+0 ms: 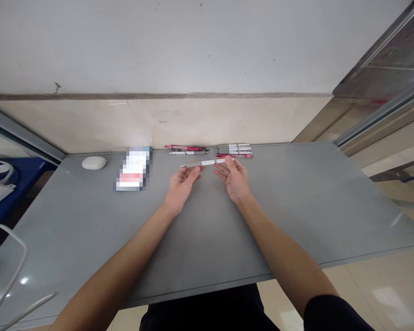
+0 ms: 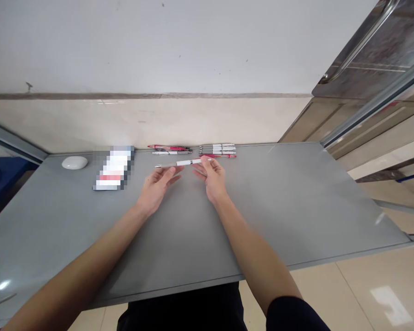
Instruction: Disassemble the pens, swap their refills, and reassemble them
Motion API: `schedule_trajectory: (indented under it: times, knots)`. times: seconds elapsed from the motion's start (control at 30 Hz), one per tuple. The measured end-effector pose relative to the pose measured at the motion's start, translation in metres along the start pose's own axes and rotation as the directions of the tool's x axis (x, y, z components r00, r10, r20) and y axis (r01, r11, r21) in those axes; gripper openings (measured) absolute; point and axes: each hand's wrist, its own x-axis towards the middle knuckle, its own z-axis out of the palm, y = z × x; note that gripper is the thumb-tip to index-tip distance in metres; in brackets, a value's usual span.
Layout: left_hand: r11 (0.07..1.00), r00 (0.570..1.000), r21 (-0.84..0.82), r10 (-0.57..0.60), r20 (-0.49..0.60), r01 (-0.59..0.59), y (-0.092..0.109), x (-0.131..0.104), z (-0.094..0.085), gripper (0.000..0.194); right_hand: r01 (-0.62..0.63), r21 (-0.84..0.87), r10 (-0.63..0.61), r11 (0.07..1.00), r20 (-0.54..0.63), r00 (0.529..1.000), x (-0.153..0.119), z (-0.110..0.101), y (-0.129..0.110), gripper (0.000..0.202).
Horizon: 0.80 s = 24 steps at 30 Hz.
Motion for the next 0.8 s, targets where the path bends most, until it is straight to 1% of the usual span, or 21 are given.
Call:
schedule_trajectory:
  times: [0.03, 0.07, 0.1, 0.17, 0.23, 0.3, 0.33, 0.43, 0.5, 0.57, 0.67, 0.73, 0.8]
  knots:
    - [0.992, 1.000, 0.125, 0.012, 0.019, -0.014, 0.001, 0.001, -0.006, 0.031, 0.007, 0.055, -0.005, 0.998, -0.040, 0.999, 0.002, 0.000, 0.000, 0.029]
    - [0.968, 0.998, 0.247, 0.020, 0.052, -0.032, 0.002, 0.002, -0.013, 0.033, 0.016, 0.104, -0.008, 0.994, -0.079, 0.997, 0.004, 0.000, 0.000, 0.028]
    - [0.930, 0.995, 0.359, 0.046, 0.084, -0.073, 0.003, 0.003, -0.020, 0.034, 0.024, 0.144, -0.008, 0.989, -0.111, 0.994, 0.005, -0.001, 0.000, 0.028]
    - [0.824, 0.985, 0.540, 0.122, 0.126, -0.171, 0.006, 0.008, -0.033, 0.030, 0.039, 0.207, -0.006, 0.977, -0.157, 0.988, 0.007, 0.000, 0.000, 0.027]
    - [0.714, 0.969, 0.655, 0.179, 0.172, -0.249, 0.008, 0.013, -0.043, 0.026, 0.050, 0.259, -0.003, 0.964, -0.180, 0.984, 0.009, 0.001, -0.001, 0.025]
    - [0.641, 0.957, 0.711, 0.195, 0.214, -0.289, 0.007, 0.019, -0.048, 0.024, 0.060, 0.319, 0.000, 0.946, -0.184, 0.983, 0.010, 0.004, -0.001, 0.021]
    - [0.596, 0.947, 0.736, 0.201, 0.251, -0.322, 0.005, 0.022, -0.048, 0.025, 0.066, 0.348, 0.000, 0.935, -0.186, 0.983, 0.012, 0.004, -0.001, 0.019]
    - [0.407, 0.901, 0.805, 0.230, 0.367, -0.431, -0.004, 0.027, -0.045, 0.029, 0.083, 0.412, -0.003, 0.907, -0.191, 0.982, 0.016, 0.005, 0.000, 0.015]
    - [0.285, 0.879, 0.836, 0.245, 0.408, -0.468, -0.012, 0.027, -0.043, 0.034, 0.089, 0.441, -0.012, 0.893, -0.173, 0.985, 0.019, 0.004, 0.001, 0.021]
    - [0.200, 0.881, 0.868, 0.244, 0.405, -0.454, -0.018, 0.025, -0.041, 0.039, 0.091, 0.477, -0.027, 0.874, -0.140, 0.990, 0.021, 0.002, 0.004, 0.029]
    - [0.110, 0.887, 0.897, 0.240, 0.395, -0.429, -0.022, 0.021, -0.040, 0.049, 0.109, 0.519, -0.071, 0.847, -0.094, 0.993, 0.021, -0.002, 0.008, 0.034]
    - [0.081, 0.893, 0.905, 0.220, 0.393, -0.418, -0.022, 0.019, -0.040, 0.055, 0.118, 0.495, -0.093, 0.861, -0.074, 0.993, 0.021, -0.003, 0.010, 0.034]
    - [0.063, 0.900, 0.912, 0.200, 0.387, -0.406, -0.022, 0.018, -0.040, 0.058, 0.125, 0.449, -0.100, 0.885, -0.079, 0.992, 0.022, -0.004, 0.010, 0.035]
